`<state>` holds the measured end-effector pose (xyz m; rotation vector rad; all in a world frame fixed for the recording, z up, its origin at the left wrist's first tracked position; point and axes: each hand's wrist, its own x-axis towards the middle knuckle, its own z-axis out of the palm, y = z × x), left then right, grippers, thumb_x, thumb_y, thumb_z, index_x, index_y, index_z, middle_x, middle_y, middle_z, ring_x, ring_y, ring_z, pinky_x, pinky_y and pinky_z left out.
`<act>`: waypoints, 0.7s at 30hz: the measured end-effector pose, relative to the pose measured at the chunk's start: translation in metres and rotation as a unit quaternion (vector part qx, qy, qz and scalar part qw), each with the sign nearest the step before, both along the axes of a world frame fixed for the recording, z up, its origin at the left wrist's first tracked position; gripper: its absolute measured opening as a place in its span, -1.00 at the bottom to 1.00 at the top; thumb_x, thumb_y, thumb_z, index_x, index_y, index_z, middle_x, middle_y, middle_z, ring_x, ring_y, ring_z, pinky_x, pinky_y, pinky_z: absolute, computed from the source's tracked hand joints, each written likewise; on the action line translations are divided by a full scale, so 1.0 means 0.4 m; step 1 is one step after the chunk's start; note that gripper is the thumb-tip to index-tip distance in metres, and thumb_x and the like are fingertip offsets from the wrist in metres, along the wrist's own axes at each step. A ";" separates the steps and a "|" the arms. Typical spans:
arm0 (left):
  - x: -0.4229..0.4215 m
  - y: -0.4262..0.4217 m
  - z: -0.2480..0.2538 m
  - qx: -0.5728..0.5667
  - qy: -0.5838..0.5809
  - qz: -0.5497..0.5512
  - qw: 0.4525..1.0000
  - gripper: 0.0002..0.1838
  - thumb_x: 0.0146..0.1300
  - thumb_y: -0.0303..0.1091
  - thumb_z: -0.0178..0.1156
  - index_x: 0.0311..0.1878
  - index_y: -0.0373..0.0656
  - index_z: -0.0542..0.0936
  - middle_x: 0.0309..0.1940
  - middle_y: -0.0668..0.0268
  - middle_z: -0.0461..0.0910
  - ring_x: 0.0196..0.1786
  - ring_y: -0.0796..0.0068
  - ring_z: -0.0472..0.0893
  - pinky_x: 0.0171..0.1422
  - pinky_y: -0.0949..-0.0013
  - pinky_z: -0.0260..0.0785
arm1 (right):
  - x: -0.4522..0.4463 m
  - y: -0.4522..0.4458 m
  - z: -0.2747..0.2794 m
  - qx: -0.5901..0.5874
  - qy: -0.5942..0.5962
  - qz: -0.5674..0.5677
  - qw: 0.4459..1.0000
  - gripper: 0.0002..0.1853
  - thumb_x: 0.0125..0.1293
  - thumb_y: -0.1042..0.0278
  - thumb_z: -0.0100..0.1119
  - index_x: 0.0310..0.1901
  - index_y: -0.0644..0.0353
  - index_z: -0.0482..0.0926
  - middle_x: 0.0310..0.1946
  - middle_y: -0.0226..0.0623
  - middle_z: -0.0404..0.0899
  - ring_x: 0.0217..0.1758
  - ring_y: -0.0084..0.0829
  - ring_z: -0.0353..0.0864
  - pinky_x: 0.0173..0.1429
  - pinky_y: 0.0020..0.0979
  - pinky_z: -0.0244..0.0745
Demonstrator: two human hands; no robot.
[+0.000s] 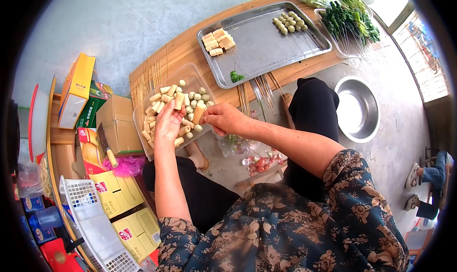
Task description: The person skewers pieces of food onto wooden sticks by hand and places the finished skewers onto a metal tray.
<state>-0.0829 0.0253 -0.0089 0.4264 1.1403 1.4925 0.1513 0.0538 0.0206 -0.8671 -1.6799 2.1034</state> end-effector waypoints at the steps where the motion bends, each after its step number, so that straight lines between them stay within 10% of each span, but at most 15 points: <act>1: 0.003 0.000 0.003 0.000 0.003 0.002 1.000 -0.77 0.29 -0.36 0.22 -0.05 -0.26 0.54 -0.20 0.27 0.60 -0.20 0.47 0.58 -0.13 0.43 0.52 | 0.000 0.000 0.000 0.002 -0.002 0.000 1.000 -0.80 0.37 0.34 0.01 -0.20 0.24 0.59 -0.75 -0.50 0.35 -0.72 -0.68 0.28 -0.61 -0.55 0.15; 21: 0.038 -0.007 0.014 -0.018 -0.029 -0.084 0.996 -0.75 0.27 -0.33 0.23 -0.04 -0.24 0.57 -0.20 0.28 0.61 -0.19 0.46 0.60 -0.10 0.37 0.50 | -0.008 0.008 -0.014 -0.014 0.002 -0.021 1.000 -0.80 0.39 0.31 0.01 -0.26 0.22 0.58 -0.76 -0.47 0.36 -0.73 -0.64 0.30 -0.63 -0.53 0.11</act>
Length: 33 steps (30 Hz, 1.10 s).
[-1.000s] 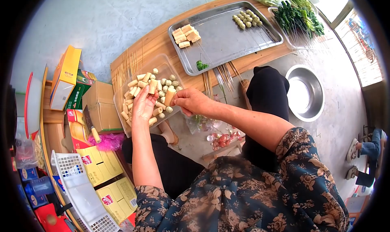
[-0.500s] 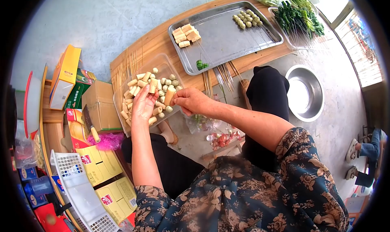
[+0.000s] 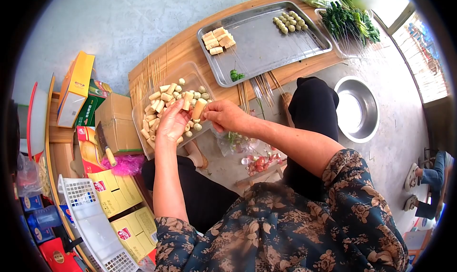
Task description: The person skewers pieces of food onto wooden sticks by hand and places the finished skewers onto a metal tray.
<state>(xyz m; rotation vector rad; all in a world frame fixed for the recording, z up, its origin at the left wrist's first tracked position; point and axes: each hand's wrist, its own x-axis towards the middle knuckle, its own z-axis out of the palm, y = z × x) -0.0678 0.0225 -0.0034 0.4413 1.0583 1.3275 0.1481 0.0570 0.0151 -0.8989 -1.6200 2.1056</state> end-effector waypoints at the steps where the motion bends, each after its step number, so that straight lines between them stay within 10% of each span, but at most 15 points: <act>1: 0.007 -0.001 0.001 0.003 0.005 -0.020 1.000 -0.74 0.28 -0.30 0.22 -0.04 -0.23 0.57 -0.19 0.28 0.61 -0.18 0.46 0.60 -0.10 0.36 0.50 | -0.001 0.002 -0.005 0.001 -0.005 -0.002 1.000 -0.79 0.40 0.29 0.00 -0.27 0.22 0.58 -0.76 -0.46 0.36 -0.73 -0.64 0.29 -0.63 -0.53 0.11; 9: 0.012 0.001 0.017 -0.024 0.062 -0.046 0.997 -0.76 0.35 -0.28 0.14 -0.01 -0.19 0.55 -0.12 0.29 0.61 -0.08 0.45 0.60 -0.09 0.31 0.51 | -0.003 0.009 -0.005 -0.005 -0.005 -0.021 1.000 -0.77 0.40 0.27 0.00 -0.28 0.23 0.58 -0.75 -0.47 0.37 -0.73 -0.64 0.27 -0.62 -0.54 0.11; 12: -0.021 0.002 -0.024 -0.097 0.355 -0.032 0.929 -0.81 0.30 -0.27 0.16 -0.13 -0.13 0.62 -0.22 0.28 0.62 -0.14 0.35 0.61 -0.07 0.28 0.46 | 0.002 0.009 -0.001 -0.003 -0.007 -0.034 0.999 -0.77 0.40 0.27 0.00 -0.27 0.24 0.58 -0.74 -0.48 0.37 -0.71 -0.65 0.28 -0.61 -0.55 0.12; 14: -0.032 -0.017 -0.043 -0.020 0.772 -0.110 0.625 -0.84 0.24 -0.35 0.11 -0.17 -0.11 0.63 -0.24 0.14 0.59 -0.14 0.11 0.59 -0.07 0.17 0.43 | 0.005 0.011 0.003 -0.005 -0.003 -0.040 0.999 -0.77 0.40 0.27 0.00 -0.27 0.24 0.58 -0.73 -0.49 0.38 -0.71 -0.65 0.28 -0.61 -0.55 0.12; 21: -0.025 -0.050 -0.093 -0.116 0.832 -0.208 0.502 -0.87 0.22 -0.44 0.04 -0.27 -0.18 0.58 -0.12 0.05 0.54 -0.04 0.00 0.57 0.00 0.05 0.40 | 0.014 0.012 0.015 -0.014 0.010 -0.039 0.999 -0.77 0.40 0.30 -0.01 -0.27 0.25 0.58 -0.73 -0.49 0.38 -0.71 -0.66 0.28 -0.61 -0.56 0.12; 28: -0.031 -0.030 -0.084 -0.136 0.807 -0.191 0.542 -0.85 0.18 -0.45 0.10 -0.19 -0.20 0.58 -0.23 0.11 0.61 -0.09 0.13 0.62 -0.05 0.12 0.45 | 0.026 0.012 0.014 -0.002 0.009 -0.037 0.999 -0.78 0.40 0.31 -0.02 -0.27 0.24 0.58 -0.76 -0.47 0.36 -0.73 -0.65 0.26 -0.62 -0.55 0.11; 31: -0.058 0.002 -0.079 -0.077 0.435 -0.036 0.896 -0.80 0.24 -0.43 0.15 -0.08 -0.22 0.55 -0.29 0.26 0.60 -0.20 0.50 0.60 -0.10 0.33 0.50 | 0.029 0.006 0.008 -0.019 0.007 -0.017 1.000 -0.78 0.43 0.29 -0.02 -0.21 0.22 0.57 -0.74 -0.53 0.34 -0.71 -0.70 0.22 -0.61 -0.59 0.08; 33: -0.051 -0.001 -0.040 -0.037 0.283 0.004 0.958 -0.78 0.27 -0.43 0.14 -0.03 -0.22 0.52 -0.26 0.25 0.59 -0.20 0.46 0.59 -0.07 0.33 0.51 | 0.028 -0.001 0.009 -0.016 0.002 -0.007 1.000 -0.78 0.42 0.28 -0.02 -0.21 0.22 0.57 -0.74 -0.53 0.34 -0.71 -0.71 0.22 -0.61 -0.59 0.08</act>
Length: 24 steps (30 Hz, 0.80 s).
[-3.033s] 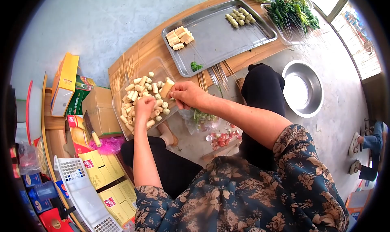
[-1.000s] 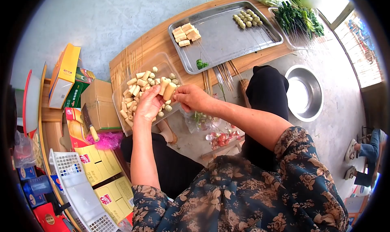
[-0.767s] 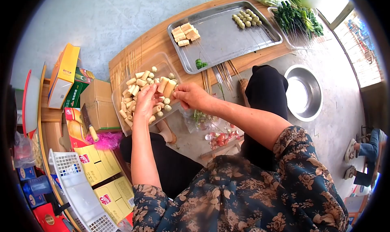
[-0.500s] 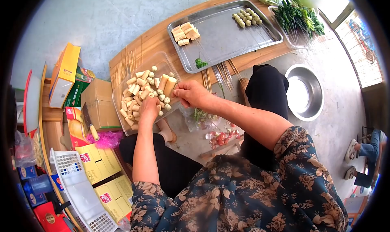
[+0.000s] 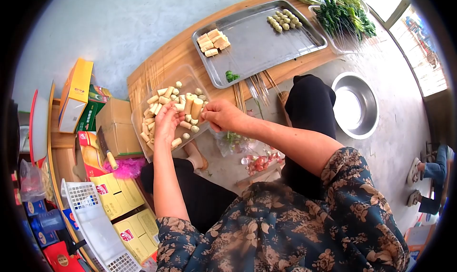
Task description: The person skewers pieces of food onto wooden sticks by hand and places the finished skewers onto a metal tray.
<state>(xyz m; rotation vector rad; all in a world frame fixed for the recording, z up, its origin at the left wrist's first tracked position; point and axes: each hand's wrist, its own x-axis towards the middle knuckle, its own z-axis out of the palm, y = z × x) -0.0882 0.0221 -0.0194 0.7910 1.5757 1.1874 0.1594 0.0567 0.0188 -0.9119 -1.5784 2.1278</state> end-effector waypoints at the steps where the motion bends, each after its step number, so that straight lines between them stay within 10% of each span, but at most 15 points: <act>1: -0.005 -0.002 0.007 0.054 -0.160 0.033 0.985 -0.76 0.30 -0.43 0.12 0.01 -0.22 0.49 -0.23 0.23 0.58 -0.21 0.42 0.58 -0.05 0.33 0.51 | -0.004 -0.003 0.001 0.003 -0.004 0.011 1.000 -0.78 0.42 0.28 -0.01 -0.21 0.23 0.57 -0.74 -0.53 0.35 -0.71 -0.71 0.23 -0.61 -0.59 0.08; 24: 0.020 0.010 0.014 0.110 -0.277 0.075 0.952 -0.81 0.23 -0.51 0.17 -0.10 -0.22 0.47 -0.12 0.16 0.57 -0.17 0.38 0.60 -0.05 0.36 0.55 | -0.022 -0.018 -0.016 0.014 -0.014 0.026 0.999 -0.77 0.43 0.27 -0.02 -0.20 0.22 0.59 -0.75 -0.51 0.35 -0.73 -0.70 0.23 -0.62 -0.57 0.08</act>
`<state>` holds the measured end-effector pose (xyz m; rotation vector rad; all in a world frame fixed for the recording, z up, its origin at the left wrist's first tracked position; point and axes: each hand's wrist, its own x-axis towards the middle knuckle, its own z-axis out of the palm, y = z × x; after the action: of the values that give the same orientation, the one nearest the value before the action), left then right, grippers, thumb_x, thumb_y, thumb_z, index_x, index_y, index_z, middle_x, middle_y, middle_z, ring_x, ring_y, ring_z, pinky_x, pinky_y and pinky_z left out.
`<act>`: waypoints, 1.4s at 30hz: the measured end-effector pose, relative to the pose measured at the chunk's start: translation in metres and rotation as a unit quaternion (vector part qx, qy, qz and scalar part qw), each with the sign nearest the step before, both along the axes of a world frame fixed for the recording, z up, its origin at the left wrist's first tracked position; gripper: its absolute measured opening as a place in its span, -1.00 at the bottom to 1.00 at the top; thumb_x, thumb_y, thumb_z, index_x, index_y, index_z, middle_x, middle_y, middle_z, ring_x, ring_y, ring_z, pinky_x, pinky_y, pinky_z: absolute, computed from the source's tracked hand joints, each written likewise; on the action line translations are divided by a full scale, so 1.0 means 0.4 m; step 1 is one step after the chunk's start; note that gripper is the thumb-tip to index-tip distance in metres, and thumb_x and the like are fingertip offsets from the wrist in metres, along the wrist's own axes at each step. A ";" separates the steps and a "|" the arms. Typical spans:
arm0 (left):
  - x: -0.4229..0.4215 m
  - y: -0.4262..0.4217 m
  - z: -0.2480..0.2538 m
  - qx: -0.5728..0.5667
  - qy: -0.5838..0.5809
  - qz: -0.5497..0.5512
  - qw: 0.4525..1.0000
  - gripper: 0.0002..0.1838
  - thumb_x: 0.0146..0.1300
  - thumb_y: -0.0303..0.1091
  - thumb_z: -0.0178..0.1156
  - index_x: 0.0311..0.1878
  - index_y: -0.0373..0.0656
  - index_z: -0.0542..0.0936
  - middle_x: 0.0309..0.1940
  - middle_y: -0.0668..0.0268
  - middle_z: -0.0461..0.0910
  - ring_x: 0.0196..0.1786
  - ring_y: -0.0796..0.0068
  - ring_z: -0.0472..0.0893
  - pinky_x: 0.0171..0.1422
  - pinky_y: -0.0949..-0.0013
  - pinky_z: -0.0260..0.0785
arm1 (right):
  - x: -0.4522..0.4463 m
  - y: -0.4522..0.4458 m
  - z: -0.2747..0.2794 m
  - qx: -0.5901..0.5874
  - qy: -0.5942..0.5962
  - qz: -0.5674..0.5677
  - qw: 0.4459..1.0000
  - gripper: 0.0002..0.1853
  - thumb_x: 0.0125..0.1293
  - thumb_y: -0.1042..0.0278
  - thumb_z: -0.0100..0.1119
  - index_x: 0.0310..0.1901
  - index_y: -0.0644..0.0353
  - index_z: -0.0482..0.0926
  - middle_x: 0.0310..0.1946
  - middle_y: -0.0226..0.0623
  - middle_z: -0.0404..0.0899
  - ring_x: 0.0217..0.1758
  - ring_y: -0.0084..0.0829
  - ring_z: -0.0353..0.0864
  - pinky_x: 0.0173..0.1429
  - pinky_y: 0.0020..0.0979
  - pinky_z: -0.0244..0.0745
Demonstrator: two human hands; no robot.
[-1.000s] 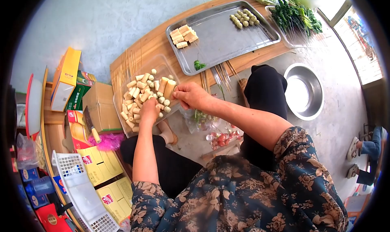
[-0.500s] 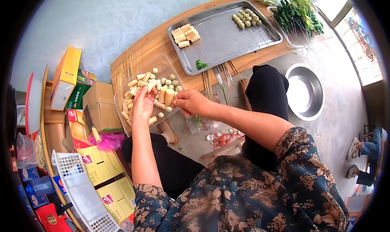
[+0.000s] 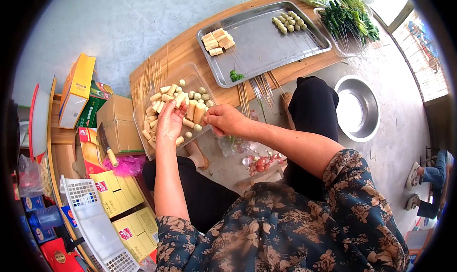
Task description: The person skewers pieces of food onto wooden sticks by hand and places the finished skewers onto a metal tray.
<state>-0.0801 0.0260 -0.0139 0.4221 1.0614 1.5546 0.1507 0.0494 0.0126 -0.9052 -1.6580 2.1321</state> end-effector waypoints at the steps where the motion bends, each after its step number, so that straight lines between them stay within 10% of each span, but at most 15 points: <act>1: 0.002 0.000 0.002 0.000 0.001 -0.002 1.000 -0.80 0.22 -0.51 0.17 -0.09 -0.22 0.46 -0.12 0.17 0.57 -0.16 0.38 0.61 -0.04 0.36 0.55 | 0.000 0.000 0.001 -0.003 0.000 -0.001 1.000 -0.76 0.43 0.27 -0.02 -0.20 0.22 0.59 -0.75 -0.51 0.35 -0.73 -0.70 0.22 -0.62 -0.57 0.08; 42: 0.025 0.002 0.000 0.014 0.027 -0.003 1.000 -0.81 0.27 -0.48 0.18 -0.08 -0.12 0.45 -0.06 0.25 0.56 -0.01 0.42 0.57 0.12 0.29 0.45 | -0.015 -0.004 -0.021 -0.031 0.007 -0.039 0.999 -0.82 0.44 0.30 -0.05 -0.18 0.16 0.54 -0.69 -0.50 0.42 -0.68 -0.70 0.29 -0.61 -0.62 0.12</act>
<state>-0.0702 0.0266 -0.0138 0.4878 1.0796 1.5616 0.1448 0.0480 0.0040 -0.9541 -1.5324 2.1423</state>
